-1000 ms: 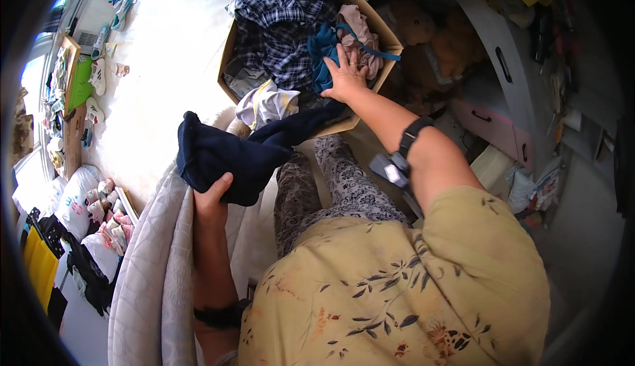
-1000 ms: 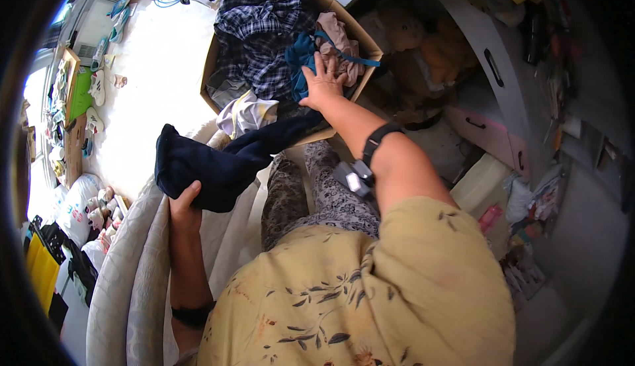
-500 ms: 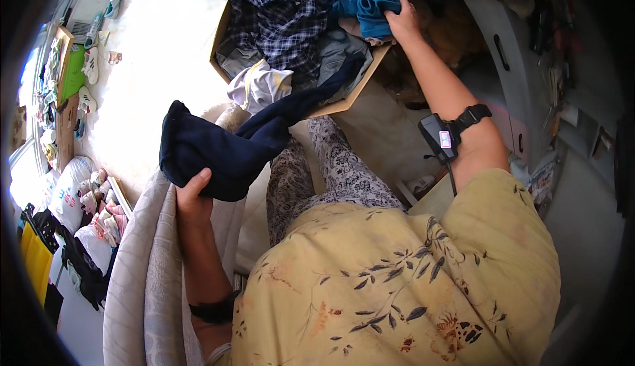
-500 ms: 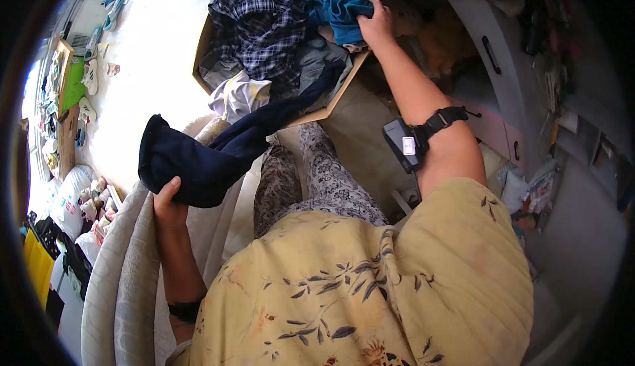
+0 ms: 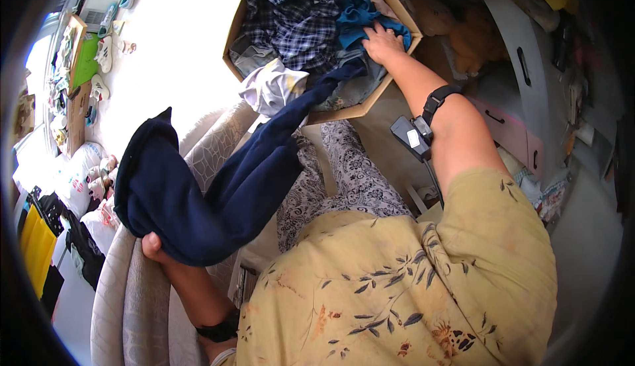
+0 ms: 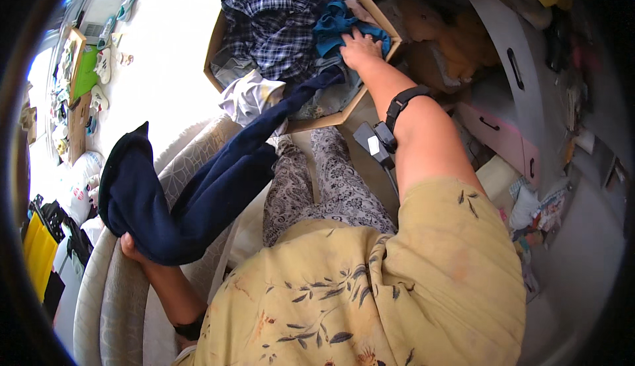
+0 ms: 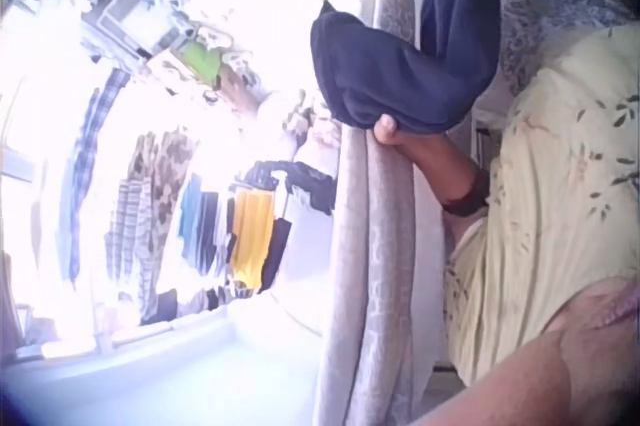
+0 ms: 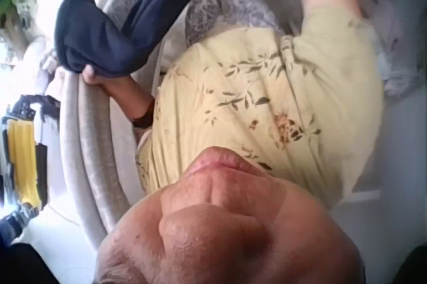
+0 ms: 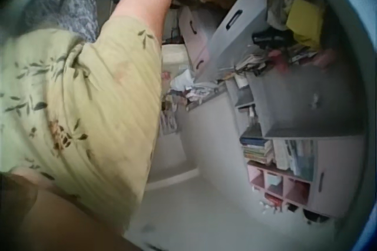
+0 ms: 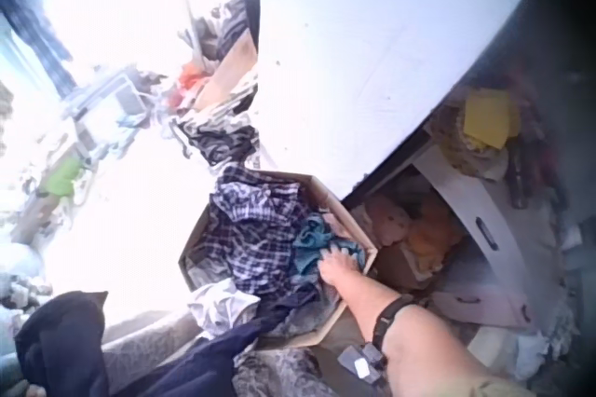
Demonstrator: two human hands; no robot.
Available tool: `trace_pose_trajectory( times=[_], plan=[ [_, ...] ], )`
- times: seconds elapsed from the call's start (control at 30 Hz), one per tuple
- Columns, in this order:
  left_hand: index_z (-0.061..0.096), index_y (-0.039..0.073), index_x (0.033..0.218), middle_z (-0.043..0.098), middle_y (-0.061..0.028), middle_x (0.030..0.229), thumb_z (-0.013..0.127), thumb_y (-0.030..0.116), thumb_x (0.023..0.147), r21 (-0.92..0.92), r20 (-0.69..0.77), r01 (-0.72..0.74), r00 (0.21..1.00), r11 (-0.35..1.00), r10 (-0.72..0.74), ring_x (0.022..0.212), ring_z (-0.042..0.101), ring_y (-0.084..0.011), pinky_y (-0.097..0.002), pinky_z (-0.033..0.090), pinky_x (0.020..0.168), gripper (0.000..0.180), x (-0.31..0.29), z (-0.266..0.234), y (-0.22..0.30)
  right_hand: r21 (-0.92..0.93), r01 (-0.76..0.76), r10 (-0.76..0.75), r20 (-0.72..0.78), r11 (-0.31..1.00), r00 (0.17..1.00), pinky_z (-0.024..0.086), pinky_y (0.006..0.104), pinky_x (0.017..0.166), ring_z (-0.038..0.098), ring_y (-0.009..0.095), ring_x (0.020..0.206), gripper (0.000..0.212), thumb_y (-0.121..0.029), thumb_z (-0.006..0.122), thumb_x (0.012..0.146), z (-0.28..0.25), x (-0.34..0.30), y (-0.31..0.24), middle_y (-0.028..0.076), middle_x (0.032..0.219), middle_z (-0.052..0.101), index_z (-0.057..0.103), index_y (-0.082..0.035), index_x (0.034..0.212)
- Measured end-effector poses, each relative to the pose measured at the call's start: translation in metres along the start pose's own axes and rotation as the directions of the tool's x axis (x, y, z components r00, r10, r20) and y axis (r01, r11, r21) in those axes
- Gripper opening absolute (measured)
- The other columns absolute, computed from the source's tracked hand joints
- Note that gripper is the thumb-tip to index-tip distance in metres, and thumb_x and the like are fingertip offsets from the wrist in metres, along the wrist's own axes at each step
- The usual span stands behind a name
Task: Folding various items of clothing on a bed and placing them in a box.
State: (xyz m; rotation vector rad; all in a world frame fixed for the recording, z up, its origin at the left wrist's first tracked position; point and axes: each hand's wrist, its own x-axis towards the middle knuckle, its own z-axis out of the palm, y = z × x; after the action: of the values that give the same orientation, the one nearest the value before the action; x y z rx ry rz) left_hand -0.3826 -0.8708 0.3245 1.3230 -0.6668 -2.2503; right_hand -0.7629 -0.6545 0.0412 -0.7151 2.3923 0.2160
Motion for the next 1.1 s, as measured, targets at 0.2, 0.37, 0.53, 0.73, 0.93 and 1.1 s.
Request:
trace_pose_trajectory(
  times=[0.2, 0.37, 0.53, 0.73, 0.93, 1.1],
  plan=[
    [0.031, -0.006, 0.124, 0.042, -0.0199, 0.122, 0.056, 0.014, 0.055, 0.089, 0.036, 0.043, 0.998, 0.995, -0.047, 0.111, 0.043, -0.0319, -0.0397, 0.032, 0.097, 0.076, -0.012, 0.022, 0.0, -0.125, -0.198, 0.216, 0.144, 0.972, 0.966, 0.029, 0.0528, 0.091, 0.037, 0.031, 0.118, 0.041, -0.017, 0.04, 0.081, -0.017, 0.028, -0.036, 0.009, 0.132, 0.035, 0.045, -0.014, 0.121],
    [0.031, -0.006, 0.124, 0.042, -0.0201, 0.122, 0.057, 0.014, 0.055, 0.311, 0.191, 0.169, 0.953, 0.935, -0.236, 0.111, 0.043, -0.0322, -0.0397, 0.033, 0.097, 0.076, -0.011, 0.048, 0.002, -0.246, 0.196, -0.187, 0.059, 0.949, 0.981, 0.043, 0.0423, 0.079, 0.057, 0.026, 0.093, 0.031, -0.033, 0.054, 0.075, -0.059, -0.006, -0.083, 0.009, 0.097, 0.061, 0.062, -0.01, 0.095],
    [0.031, -0.007, 0.123, 0.043, -0.0204, 0.121, 0.057, 0.015, 0.054, 0.363, 0.241, 0.194, 0.925, 0.912, -0.293, 0.11, 0.044, -0.0325, -0.0397, 0.034, 0.096, 0.077, -0.013, 0.057, 0.002, 0.074, 0.715, -0.685, -0.231, 0.696, 0.691, 0.041, 0.0369, 0.084, 0.049, 0.025, 0.104, 0.047, -0.031, 0.063, 0.067, -0.007, -0.087, -0.164, 0.011, 0.112, 0.05, 0.051, -0.019, 0.111],
    [0.031, -0.008, 0.123, 0.043, -0.0207, 0.121, 0.057, 0.015, 0.054, 0.183, 0.092, 0.098, 0.989, 0.978, -0.116, 0.109, 0.044, -0.0329, -0.0397, 0.034, 0.095, 0.077, -0.035, 0.031, 0.008, 0.347, 0.373, -0.45, 0.173, 0.861, 0.876, 0.044, 0.0385, 0.078, 0.055, 0.031, 0.093, 0.05, -0.026, 0.06, 0.065, 0.025, -0.092, -0.123, 0.018, 0.105, 0.054, 0.048, -0.018, 0.112],
    [0.032, -0.008, 0.122, 0.043, -0.021, 0.12, 0.057, 0.015, 0.054, 0.184, 0.108, 0.118, 0.984, 0.976, -0.14, 0.109, 0.045, -0.0332, -0.0397, 0.035, 0.095, 0.077, -0.025, 0.028, -0.001, 0.353, 0.026, -0.112, 0.225, 0.935, 0.968, 0.043, 0.0389, 0.081, 0.055, 0.034, 0.094, 0.062, -0.037, 0.058, 0.066, 0.052, -0.077, -0.064, 0.019, 0.104, 0.055, 0.041, -0.009, 0.119],
    [0.032, -0.009, 0.122, 0.043, -0.0212, 0.12, 0.058, 0.015, 0.053, 0.197, 0.106, 0.131, 0.982, 0.972, -0.154, 0.108, 0.045, -0.0335, -0.0396, 0.036, 0.094, 0.077, -0.023, 0.023, -0.001, 0.417, 0.294, -0.269, -0.118, 0.86, 0.956, 0.043, 0.0382, 0.084, 0.05, 0.033, 0.1, 0.06, -0.026, 0.064, 0.069, 0.043, -0.118, -0.099, 0.013, 0.123, 0.037, 0.038, -0.022, 0.123]
  ],
)
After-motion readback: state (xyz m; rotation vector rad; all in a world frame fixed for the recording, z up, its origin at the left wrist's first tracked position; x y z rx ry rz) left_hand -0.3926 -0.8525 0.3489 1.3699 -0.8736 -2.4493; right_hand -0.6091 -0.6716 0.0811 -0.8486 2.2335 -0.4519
